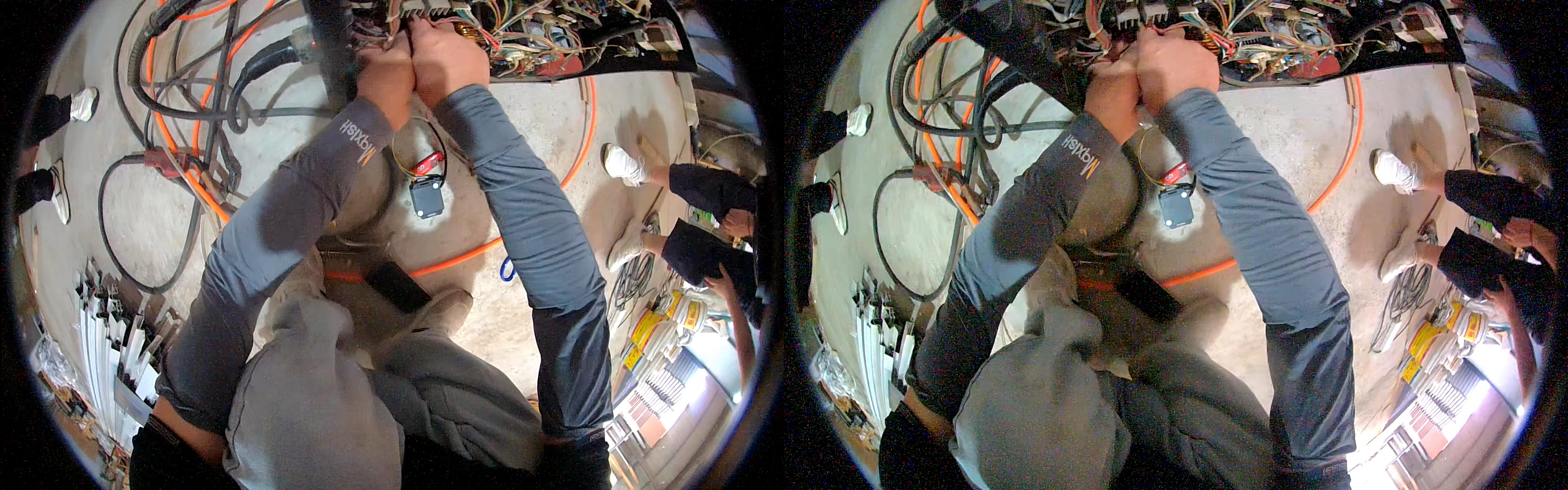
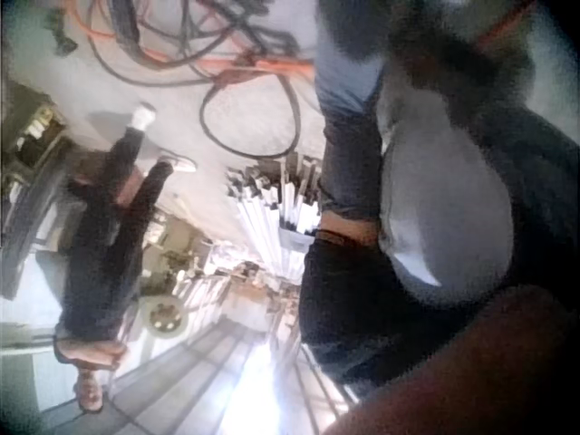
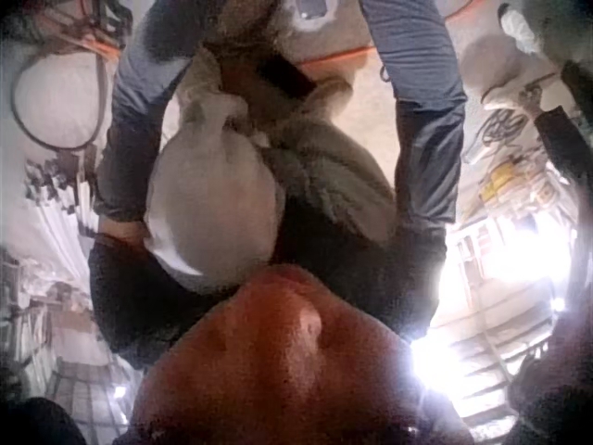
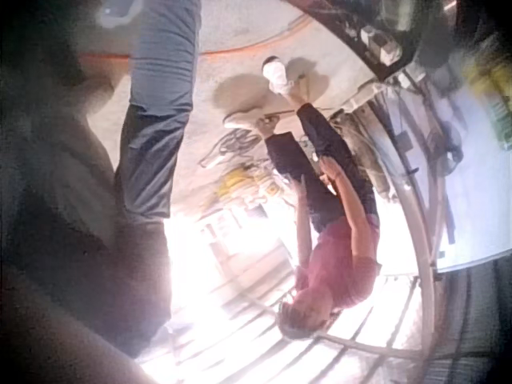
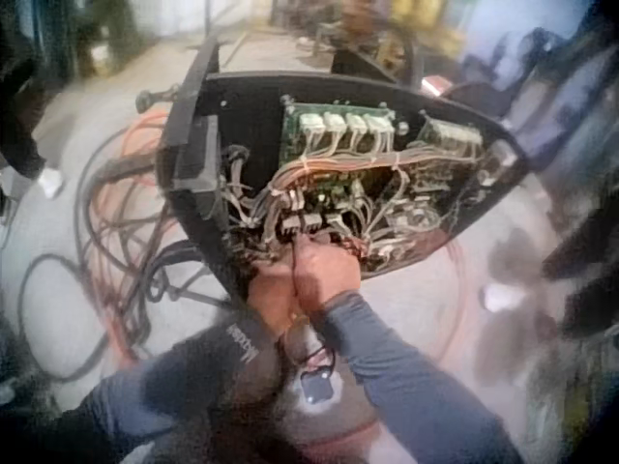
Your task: The person sits on the floor and repairs an electronic device by stripping wires, wrapping connections with electrical tape, and connecting cables to the unit. They then reassemble the device by attaching the metal casing with assistance from others.
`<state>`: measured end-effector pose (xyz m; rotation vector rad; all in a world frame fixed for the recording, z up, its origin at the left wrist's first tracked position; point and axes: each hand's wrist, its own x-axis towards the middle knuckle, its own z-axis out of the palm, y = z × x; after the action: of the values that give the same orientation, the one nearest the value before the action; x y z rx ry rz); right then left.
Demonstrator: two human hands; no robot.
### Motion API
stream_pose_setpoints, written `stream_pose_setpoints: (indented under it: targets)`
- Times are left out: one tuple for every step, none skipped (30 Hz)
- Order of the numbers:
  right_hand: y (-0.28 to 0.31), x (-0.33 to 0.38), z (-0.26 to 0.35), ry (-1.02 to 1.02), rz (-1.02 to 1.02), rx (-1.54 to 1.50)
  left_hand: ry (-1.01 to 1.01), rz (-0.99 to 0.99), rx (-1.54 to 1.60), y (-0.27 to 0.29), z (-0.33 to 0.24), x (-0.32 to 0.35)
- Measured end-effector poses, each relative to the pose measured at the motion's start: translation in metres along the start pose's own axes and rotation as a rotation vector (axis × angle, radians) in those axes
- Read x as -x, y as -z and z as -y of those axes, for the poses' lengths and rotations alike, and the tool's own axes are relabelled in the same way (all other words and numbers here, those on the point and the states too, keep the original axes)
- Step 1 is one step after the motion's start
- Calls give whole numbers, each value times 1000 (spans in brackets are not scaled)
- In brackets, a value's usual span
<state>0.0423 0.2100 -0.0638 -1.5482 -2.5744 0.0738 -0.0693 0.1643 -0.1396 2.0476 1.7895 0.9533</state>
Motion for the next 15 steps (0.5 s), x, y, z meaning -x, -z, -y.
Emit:
stream_pose_setpoints:
  targets:
    - [1, 2, 2, -22, -17, -12, 28, 74, -8, 8, -3, 0]
    - [1, 3, 4, -45, -33, -23, 66, 109, -9, 8, -5, -2]
    - [1, 1, 4, -70, -34, -41, 104, 140, -11, 8, -7, -5]
    - [1, 0, 3, -69, -13, -54, 142, 173, -14, 8, -8, -8]
    - [2, -1, 2, -70, 9, -65, 155, 179, -1, 8, -9, -10]
    - [-1, -2, 3, -66, 32, -82, 148, 162, 16, 2, -2, -8]
    - [-1, -2, 4, -54, -38, -76, 133, 141, 36, -3, 2, -9]
    - [0, -2, 5, -48, -44, -86, 92, 99, 64, -14, 12, -8]
    - [-1, -4, 7, -40, -49, -100, 53, 57, 89, -25, 26, -6]
    - [-3, 0, 4, -52, -48, -101, 109, 26, 342, -28, 21, -7]
    - [-19, 0, -5, -17, -202, -14, 153, -25, 615, -32, 17, -11]
    - [-20, 2, 0, -16, -209, -28, 203, -93, 853, -31, 19, -9]
    - [-15, 3, 5, -13, -220, -39, 310, -124, 1306, -35, 18, -11]
    - [-13, 5, 9, -9, -231, -51, 404, -123, 1539, -37, 18, -11]
    - [-16, 6, 9, -21, -248, -64, 512, -140, 1773, -38, 14, -11]
